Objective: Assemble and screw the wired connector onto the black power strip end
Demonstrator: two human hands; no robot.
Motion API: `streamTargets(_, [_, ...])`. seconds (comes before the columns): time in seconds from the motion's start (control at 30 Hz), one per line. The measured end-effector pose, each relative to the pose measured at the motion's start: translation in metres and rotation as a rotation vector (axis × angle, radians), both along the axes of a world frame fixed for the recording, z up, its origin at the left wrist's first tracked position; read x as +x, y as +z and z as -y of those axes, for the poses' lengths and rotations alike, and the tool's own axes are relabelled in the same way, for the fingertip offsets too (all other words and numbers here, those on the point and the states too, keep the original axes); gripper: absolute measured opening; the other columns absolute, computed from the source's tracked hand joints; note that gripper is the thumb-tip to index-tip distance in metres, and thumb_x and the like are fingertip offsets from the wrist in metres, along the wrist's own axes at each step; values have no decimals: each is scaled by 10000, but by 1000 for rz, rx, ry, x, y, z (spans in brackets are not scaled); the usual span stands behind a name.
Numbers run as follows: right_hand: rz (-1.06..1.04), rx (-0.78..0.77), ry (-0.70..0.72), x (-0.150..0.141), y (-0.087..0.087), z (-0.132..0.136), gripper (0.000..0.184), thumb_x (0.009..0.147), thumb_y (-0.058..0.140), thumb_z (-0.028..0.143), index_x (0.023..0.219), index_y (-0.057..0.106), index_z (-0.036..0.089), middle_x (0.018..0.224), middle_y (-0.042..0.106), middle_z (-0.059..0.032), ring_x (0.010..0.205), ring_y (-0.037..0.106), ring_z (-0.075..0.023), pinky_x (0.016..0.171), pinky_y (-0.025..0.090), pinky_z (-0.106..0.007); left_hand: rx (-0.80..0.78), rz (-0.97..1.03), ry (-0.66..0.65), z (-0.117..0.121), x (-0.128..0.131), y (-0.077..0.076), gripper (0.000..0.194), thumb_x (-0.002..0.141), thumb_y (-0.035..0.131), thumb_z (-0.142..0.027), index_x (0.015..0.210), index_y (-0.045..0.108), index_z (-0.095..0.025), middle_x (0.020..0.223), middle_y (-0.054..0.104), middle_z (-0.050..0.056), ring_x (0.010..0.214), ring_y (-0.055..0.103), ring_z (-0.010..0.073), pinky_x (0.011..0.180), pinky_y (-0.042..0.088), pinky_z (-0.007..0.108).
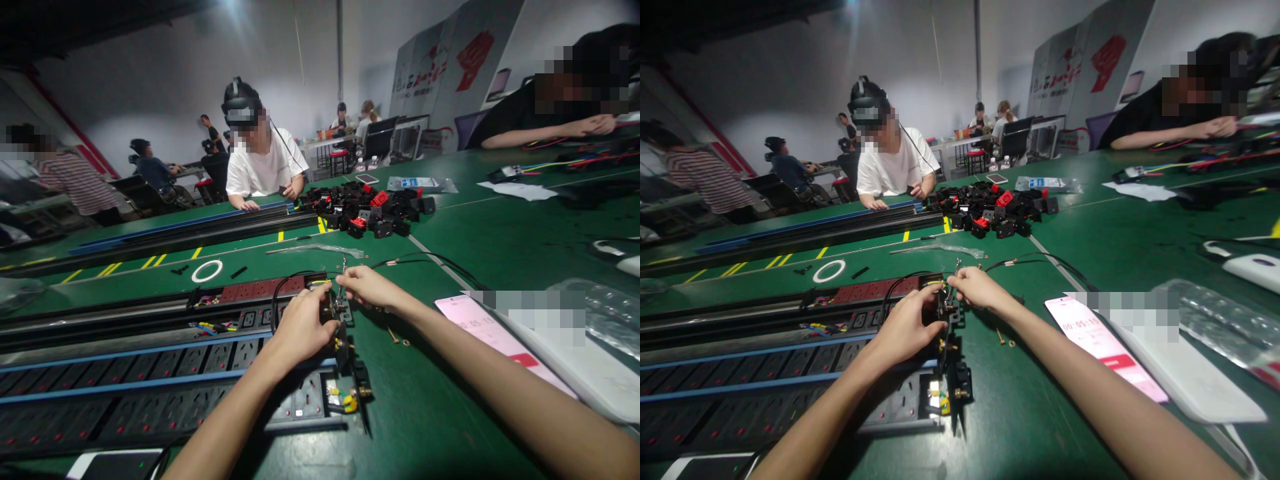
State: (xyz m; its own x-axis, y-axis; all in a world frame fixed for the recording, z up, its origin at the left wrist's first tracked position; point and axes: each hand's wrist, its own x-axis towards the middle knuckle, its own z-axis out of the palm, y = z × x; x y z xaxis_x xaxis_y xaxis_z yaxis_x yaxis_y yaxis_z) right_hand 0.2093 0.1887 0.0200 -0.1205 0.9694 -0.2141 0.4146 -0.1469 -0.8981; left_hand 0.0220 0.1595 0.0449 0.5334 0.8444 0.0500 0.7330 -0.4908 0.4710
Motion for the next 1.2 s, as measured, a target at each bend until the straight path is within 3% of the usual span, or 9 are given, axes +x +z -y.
streamTargets(0.13, [-62,-79,3,5,-11,-5,415,939,500,434,606,481,187,384,364,73,317,279,-62,363,209,-198,-9,-4,5,0,0,1,673,766,696,-230,1404,487,-186,1141,664,105,1079,608,275,967,484,409])
streamTargets(0.27, [-26,23,-61,11,-8,-7,359,927,515,416,652,488,187,484,504,29,369,382,-78,402,282,-209,-10,-10,14,0,0,0,663,777,698,-254,1403,488,-191,1160,654,108,1087,607,274,981,477,416])
streamTargets(0.4, [156,314,-6,14,16,2,236,952,477,360,796,526,189,730,643,-28,582,556,-130,534,366,-231,-4,-16,18,0,0,0,672,782,698,-262,1413,478,-183,1162,654,112,1093,602,279,981,475,416])
streamTargets(0.47, [302,471,37,12,31,10,203,965,468,344,853,546,193,792,650,-39,678,576,-155,611,369,-248,1,-16,18,0,0,0,675,782,699,-266,1413,476,-177,1159,656,115,1094,601,283,973,477,414])
streamTargets(0.57, [424,575,140,6,49,22,164,972,481,328,927,567,197,849,658,-53,734,581,-176,663,349,-262,19,-19,15,0,1,1,663,778,704,-279,1396,487,-177,1145,659,119,1069,607,287,941,486,409])
streamTargets(0.93, [541,563,354,-5,56,35,140,982,468,291,962,571,199,891,673,-73,795,604,-205,664,344,-262,64,-35,25,2,1,3,428,772,707,-283,1174,591,-194,1025,672,88,947,622,276,824,499,378])
streamTargets(1.2, [381,532,592,-3,71,44,27,863,606,202,872,630,196,876,689,-38,776,599,-184,704,387,-254,89,-6,-28,1,0,1,241,796,618,-214,1036,619,-201,952,693,52,873,616,243,762,478,328])
